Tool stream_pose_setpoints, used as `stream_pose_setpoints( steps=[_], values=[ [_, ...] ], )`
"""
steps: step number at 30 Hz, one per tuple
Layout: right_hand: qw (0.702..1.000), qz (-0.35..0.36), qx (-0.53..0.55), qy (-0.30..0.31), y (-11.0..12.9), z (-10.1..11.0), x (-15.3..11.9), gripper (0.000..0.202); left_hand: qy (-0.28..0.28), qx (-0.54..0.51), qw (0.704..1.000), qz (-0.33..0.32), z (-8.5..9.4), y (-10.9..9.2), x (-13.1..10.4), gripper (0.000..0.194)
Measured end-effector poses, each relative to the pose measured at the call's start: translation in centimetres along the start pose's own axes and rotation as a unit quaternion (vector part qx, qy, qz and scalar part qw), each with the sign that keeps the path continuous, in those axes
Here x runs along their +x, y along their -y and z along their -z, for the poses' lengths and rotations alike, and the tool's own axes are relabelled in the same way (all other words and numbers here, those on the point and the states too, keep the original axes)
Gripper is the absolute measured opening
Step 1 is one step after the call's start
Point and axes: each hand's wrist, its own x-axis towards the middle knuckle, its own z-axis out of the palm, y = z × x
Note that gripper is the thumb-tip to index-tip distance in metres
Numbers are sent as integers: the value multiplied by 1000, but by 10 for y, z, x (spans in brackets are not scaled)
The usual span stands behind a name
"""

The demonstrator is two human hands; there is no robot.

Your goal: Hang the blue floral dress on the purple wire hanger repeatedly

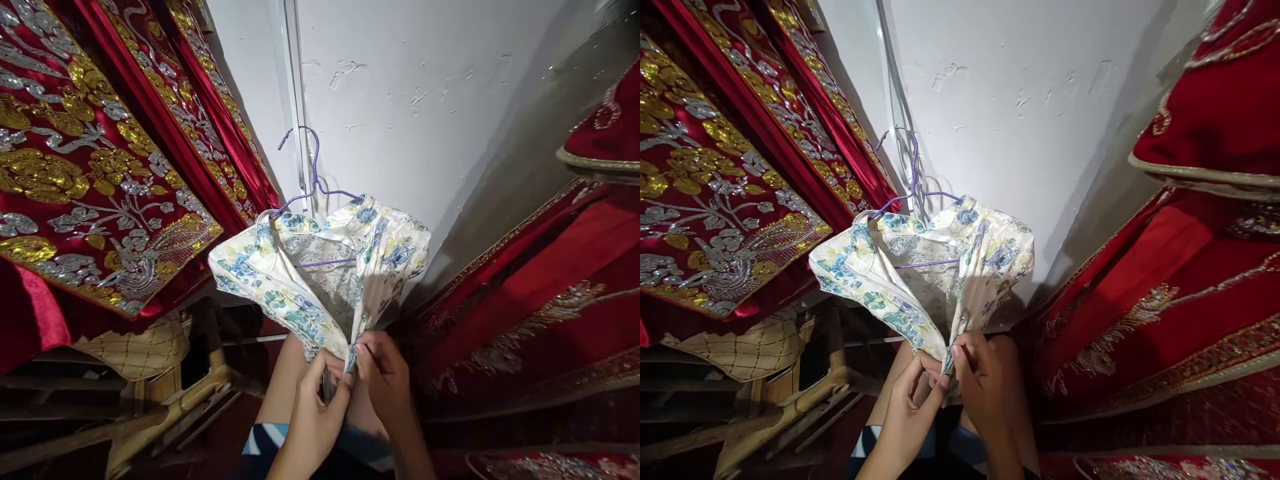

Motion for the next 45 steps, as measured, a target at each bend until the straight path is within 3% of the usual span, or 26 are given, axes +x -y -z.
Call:
stream_pose_setpoints(
  steps=[5, 9, 14, 18, 22, 24, 28, 31, 35, 39, 42, 45],
  values=[
    [986, 145, -80, 4, 30, 3, 49, 13, 29, 18, 999, -3, 2, -8, -6, 17],
    [961, 244, -126, 36, 68, -7, 106, 12, 4, 17, 1000, -11, 5, -2, -8, 21],
    [951, 282, -123, 31, 111, -17, 161, 9, -18, 55, 997, -56, 8, 12, -5, 19],
    [954, 286, -79, 39, 124, -28, 169, 9, 16, 106, 990, -95, 15, 12, 2, 18],
    [953, 282, -89, 60, 118, -31, 160, 8, 75, 157, 972, -158, 39, -13, 23, 10],
    [948, 292, -100, 71, 117, -28, 155, 8, 46, 182, 961, -203, 54, -38, 43, 11],
    [935, 317, -129, 88, 126, -21, 148, 11, -80, 218, 917, -323, 74, -99, 97, 24],
    [930, 327, -147, 83, 131, -19, 143, 12, -60, 271, 890, -362, 74, -133, 132, 18],
    [913, 363, -182, 33, 111, -27, 139, 17, -73, 288, 876, -379, 66, -142, 146, 13],
    [891, 407, -198, -27, 72, -42, 145, 23, -90, 238, 902, -350, 59, -136, 144, 15],
    [892, 398, -212, 19, 50, -52, 150, 25, -97, 173, 922, -332, 61, -140, 145, 20],
    [890, 382, -218, 121, 32, -57, 142, 25, -145, 120, 913, -361, 76, -150, 153, 21]
  ],
)
